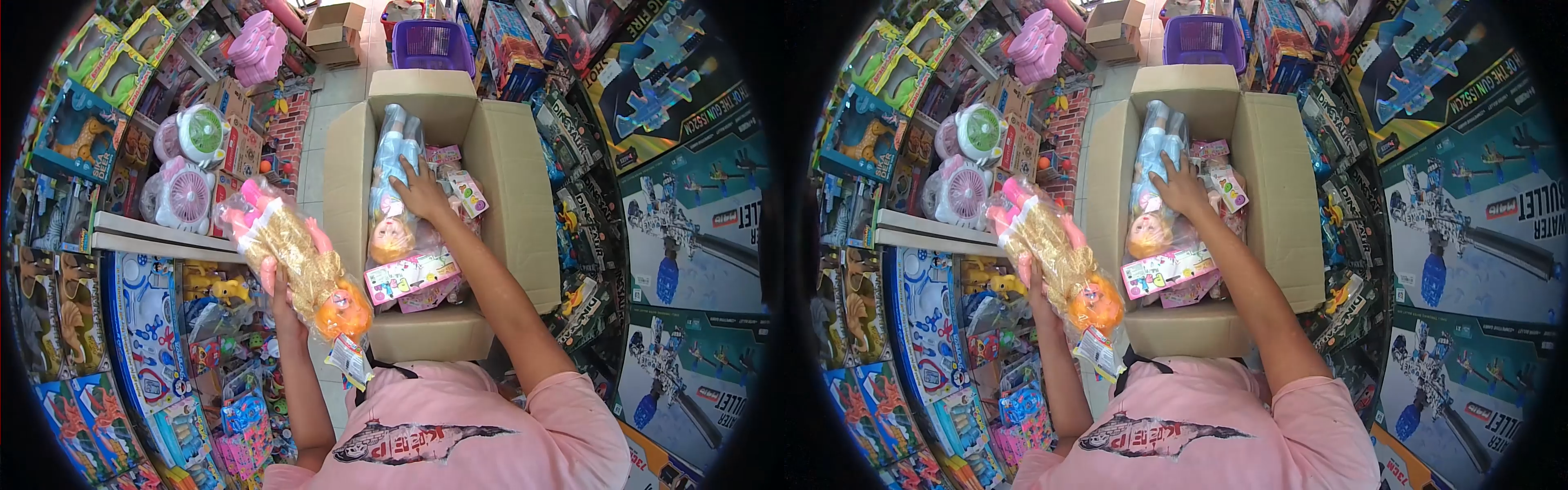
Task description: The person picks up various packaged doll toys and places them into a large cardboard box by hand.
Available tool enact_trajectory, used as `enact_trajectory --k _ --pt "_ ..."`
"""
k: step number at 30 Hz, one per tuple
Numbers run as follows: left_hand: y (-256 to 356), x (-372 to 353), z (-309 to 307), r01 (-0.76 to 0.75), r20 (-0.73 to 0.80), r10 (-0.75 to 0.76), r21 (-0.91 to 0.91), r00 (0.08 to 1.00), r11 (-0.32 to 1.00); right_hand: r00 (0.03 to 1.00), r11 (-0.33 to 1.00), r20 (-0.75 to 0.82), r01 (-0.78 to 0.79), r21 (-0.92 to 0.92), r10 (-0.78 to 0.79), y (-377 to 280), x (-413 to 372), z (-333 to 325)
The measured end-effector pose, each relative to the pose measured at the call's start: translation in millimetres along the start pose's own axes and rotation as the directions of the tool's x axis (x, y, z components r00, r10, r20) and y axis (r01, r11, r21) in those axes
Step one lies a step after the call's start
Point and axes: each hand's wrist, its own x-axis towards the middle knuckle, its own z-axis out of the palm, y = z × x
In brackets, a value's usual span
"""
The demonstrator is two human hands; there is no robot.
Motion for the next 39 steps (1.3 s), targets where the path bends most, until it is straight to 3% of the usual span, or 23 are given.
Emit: enact_trajectory --k 2,4,6,8,9,10,12,13,14,15,16,17,18,19,20,22,23,25,29,33,36,38,39 --pt "6.7 5.0 22.1 0.014 0.026 -0.015 0.022 1.000 1.000 0.998 0.999 -0.056 0.009 -0.038 -0.011 -0.4 2.1 0.5" --pt "12.7 12.5 48.5 -0.032 0.202 0.017 0.071 0.979 0.997 0.993 1.000 -0.116 0.015 -0.027 -0.018 0.2 0.0 -2.7" --pt "9.0 30.1 66.0 0.061 0.343 -0.098 0.116 0.934 0.991 0.984 1.000 -0.175 0.020 -0.016 -0.023 -1.9 -6.4 -17.6" --pt "11.2 33.2 106.3 -0.018 0.412 -0.081 0.232 0.907 0.973 0.998 0.851 0.040 0.026 0.525 -0.055 -21.8 -22.8 -65.2" --pt "4.6 36.4 124.1 -0.045 0.414 -0.054 0.226 0.909 0.973 0.976 0.613 0.218 -0.161 0.773 -0.018 -38.2 -39.3 -85.5" --pt "-2.2 39.7 141.0 -0.072 0.415 -0.027 0.220 0.909 0.973 0.977 0.615 0.214 -0.160 0.772 -0.016 -38.2 -45.9 -86.2" --pt "-28.6 54.7 162.5 -0.049 0.426 -0.072 0.267 0.902 0.962 0.997 0.665 -0.018 0.065 0.744 -0.078 -36.5 -56.8 -87.8" --pt "-39.3 67.6 170.9 -0.047 0.432 -0.075 0.264 0.899 0.963 0.989 0.811 -0.122 0.135 0.569 -0.079 -40.7 -64.6 -100.8" --pt "-50.5 81.6 178.7 -0.074 0.419 -0.145 0.464 0.896 0.883 0.989 0.814 -0.125 0.132 0.565 -0.074 -35.6 -66.3 -107.3" --pt "-64.1 93.6 184.2 -0.103 0.393 -0.210 0.641 0.895 0.761 0.986 0.866 -0.163 0.051 0.498 0.035 -28.9 -64.2 -115.6" --pt "-82.1 101.6 188.6 -0.104 0.398 -0.212 0.639 0.893 0.762 0.968 0.902 -0.207 -0.036 0.431 0.138 -22.6 -61.2 -123.6" --pt "-102.5 108.8 192.1 -0.340 0.493 -0.018 0.624 0.870 0.703 0.918 0.975 -0.374 -0.052 0.215 0.132 -7.4 -53.8 -118.3" --pt "-120.2 116.2 192.0 -0.553 0.586 0.163 0.584 0.794 0.594 0.916 0.975 -0.377 -0.056 0.214 0.135 8.9 -46.5 -112.0" --pt "-132.6 124.6 187.9 -0.708 0.721 0.159 0.571 0.675 0.415 0.941 0.981 -0.317 -0.068 0.181 0.123 24.9 -39.5 -105.2" --pt "-136.5 123.2 188.3 -0.710 0.724 0.157 0.569 0.671 0.415 0.960 0.986 -0.254 -0.078 0.147 0.114 34.6 -35.9 -98.7" --pt "-143.1 113.4 189.0 -0.711 0.705 -0.188 0.701 0.683 0.047 0.974 0.989 -0.186 -0.114 0.091 0.130 43.1 -34.2 -82.8" --pt "-143.6 105.7 186.0 -0.727 0.704 -0.194 0.680 0.684 -0.096 0.973 0.991 -0.192 -0.119 0.057 0.128 44.6 -37.8 -76.5" --pt "-149.5 95.5 178.5 -0.751 0.744 -0.112 0.640 0.659 -0.166 0.969 0.994 -0.234 -0.099 -0.056 0.083 44.9 -38.7 -64.8" --pt "-163.5 92.8 161.4 -0.771 0.843 0.052 0.514 0.536 -0.376 0.946 0.986 -0.281 -0.165 0.015 0.163 37.2 -55.0 -41.5" --pt "-165.6 93.8 158.4 -0.773 0.852 0.053 0.497 0.521 -0.394 0.919 0.994 -0.383 -0.106 -0.016 0.092 41.1 -59.1 -28.8" --pt "-157.9 94.2 161.9 -0.797 0.857 0.087 0.505 0.507 -0.330 0.909 0.996 -0.409 -0.090 -0.001 0.082 42.2 -57.3 -30.5" --pt "-143.5 89.1 166.2 -0.835 0.839 0.089 0.544 0.537 -0.081 0.912 0.994 -0.395 -0.101 0.039 0.108 51.8 -58.2 -26.7" --pt "-131.9 83.4 165.5 -0.845 0.834 0.138 0.521 0.534 0.116 0.913 0.998 -0.403 -0.054 0.016 0.056 61.3 -54.2 -25.2"
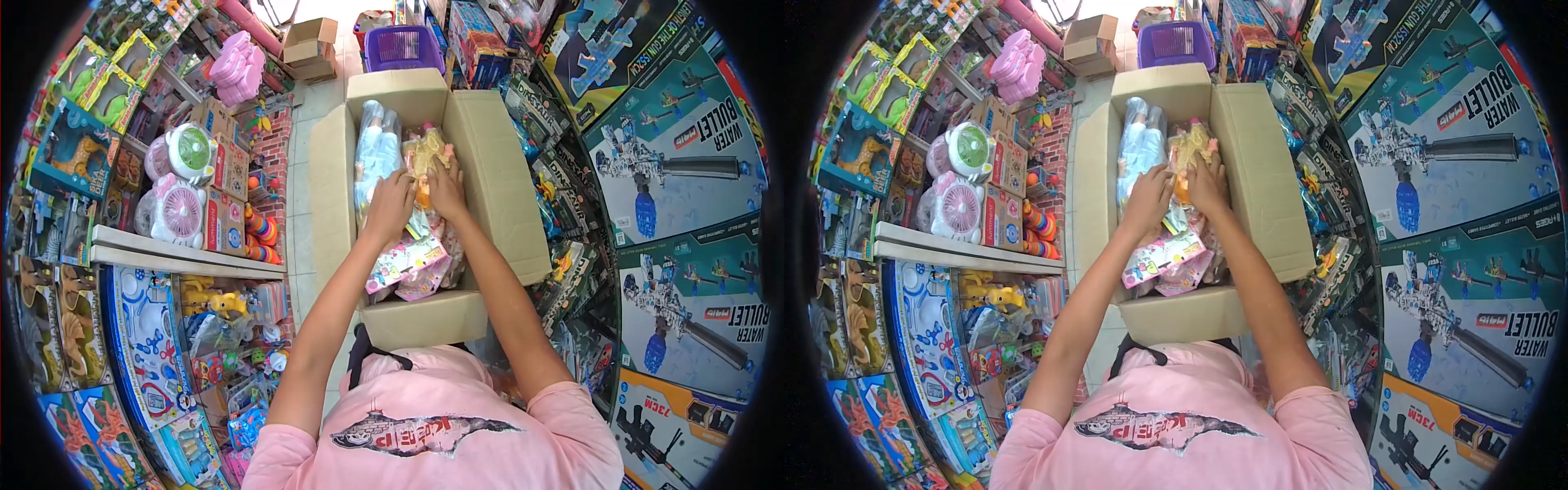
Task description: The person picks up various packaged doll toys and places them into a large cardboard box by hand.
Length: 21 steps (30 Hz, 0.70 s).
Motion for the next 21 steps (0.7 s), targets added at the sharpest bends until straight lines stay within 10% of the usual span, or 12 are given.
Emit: enact_trajectory --k 4,8,11,13,21 --pt "18.3 -51.9 -72.3 -0.075 -0.123 0.068 -0.052 0.990 0.996 1.000 0.993 0.028 -0.004 0.117 0.000 -1.9 -1.4 -12.0" --pt "-29.0 -159.6 -89.7 0.300 -0.487 -0.295 -0.070 0.822 0.952 0.994 0.995 -0.044 0.100 0.025 -0.099 -78.5 -43.3 -46.3" --pt "-71.9 -246.3 -69.4 0.606 -0.466 -0.570 -0.087 0.677 0.791 0.953 0.904 0.047 0.268 0.333 -0.300 -134.0 -97.5 -45.4" --pt "-92.9 -284.2 -59.5 0.674 0.016 -0.784 -0.523 0.620 0.522 0.921 0.783 0.179 0.180 0.595 -0.347 -166.3 -136.4 -34.6" --pt "-11.1 -257.3 -104.3 0.236 -0.190 -0.604 -0.799 0.774 0.553 0.928 0.929 0.228 0.225 0.293 -0.296 -198.0 -194.1 -10.5"
